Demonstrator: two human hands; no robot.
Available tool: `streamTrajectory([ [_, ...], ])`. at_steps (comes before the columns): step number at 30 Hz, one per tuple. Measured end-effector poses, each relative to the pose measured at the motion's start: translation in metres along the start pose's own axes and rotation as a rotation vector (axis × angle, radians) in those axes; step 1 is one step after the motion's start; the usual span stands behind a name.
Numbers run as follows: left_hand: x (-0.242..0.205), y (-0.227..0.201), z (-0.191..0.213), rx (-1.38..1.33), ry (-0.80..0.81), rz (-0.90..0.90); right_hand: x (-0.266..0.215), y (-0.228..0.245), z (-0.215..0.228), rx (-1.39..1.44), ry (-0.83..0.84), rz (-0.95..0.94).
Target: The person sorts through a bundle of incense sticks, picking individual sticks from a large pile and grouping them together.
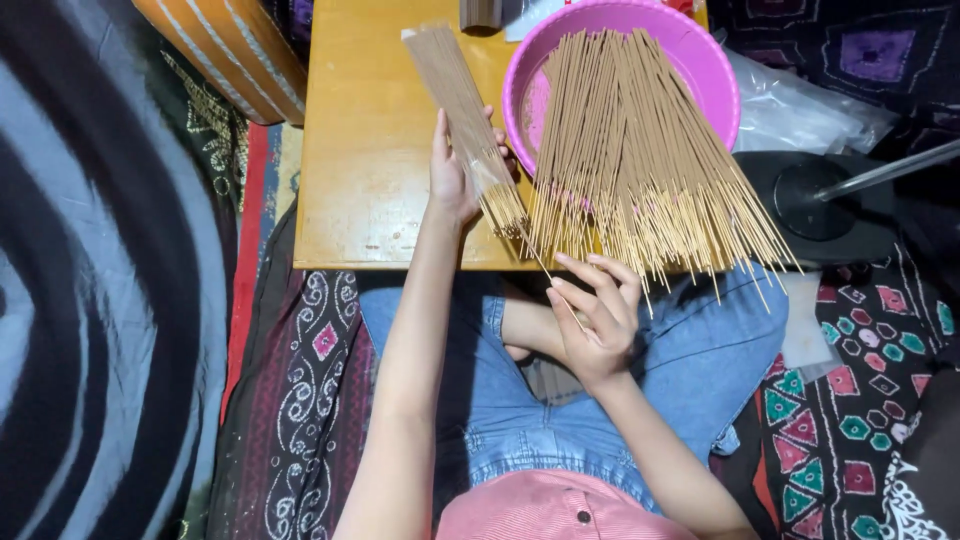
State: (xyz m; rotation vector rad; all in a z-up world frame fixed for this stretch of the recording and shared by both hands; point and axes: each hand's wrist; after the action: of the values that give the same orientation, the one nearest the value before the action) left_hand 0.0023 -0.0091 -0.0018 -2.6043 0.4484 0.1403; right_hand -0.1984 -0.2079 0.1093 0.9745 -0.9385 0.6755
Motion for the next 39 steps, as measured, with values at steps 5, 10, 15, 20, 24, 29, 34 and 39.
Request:
streamTrajectory([
  [5, -0.015, -0.001, -0.027, 0.08, 0.009, -0.078, 0.021, 0.0, -0.018, -0.113, 0.224, -0.15],
  [10, -0.019, 0.0, -0.032, 0.061, 0.021, -0.063, 0.039, -0.002, -0.038, -0.322, 0.358, -0.126],
  [15, -0.021, -0.002, -0.034, 0.09, 0.005, -0.106, 0.037, -0.01, -0.053, -0.357, 0.478, -0.157],
  [20, -0.014, -0.001, -0.024, 0.058, 0.031, -0.08, 0.037, 0.004, -0.036, -0.33, 0.511, -0.21],
  [24, -0.013, -0.001, -0.025, 0.055, 0.043, -0.072, 0.038, 0.014, -0.025, -0.336, 0.473, -0.192],
  [29, -0.013, -0.001, -0.025, 0.064, 0.047, -0.083, 0.037, 0.018, -0.022, -0.315, 0.453, -0.168],
  [34, -0.013, -0.002, -0.026, 0.012, 0.063, -0.056, 0.038, 0.016, -0.026, -0.322, 0.395, -0.144],
  [39, -0.011, 0.0, -0.024, 0.004, 0.071, -0.06, 0.034, 0.007, -0.036, -0.325, 0.34, -0.128],
])
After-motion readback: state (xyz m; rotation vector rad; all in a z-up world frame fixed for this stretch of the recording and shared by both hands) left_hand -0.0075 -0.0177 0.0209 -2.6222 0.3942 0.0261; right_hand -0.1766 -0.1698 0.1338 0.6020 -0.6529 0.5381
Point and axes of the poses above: each hand's wrist, its own x-axis towards the middle knuckle, its own z-axis out of the back of the hand, y = z × x, and after that the axes turned 8 degrees about z, right-handed
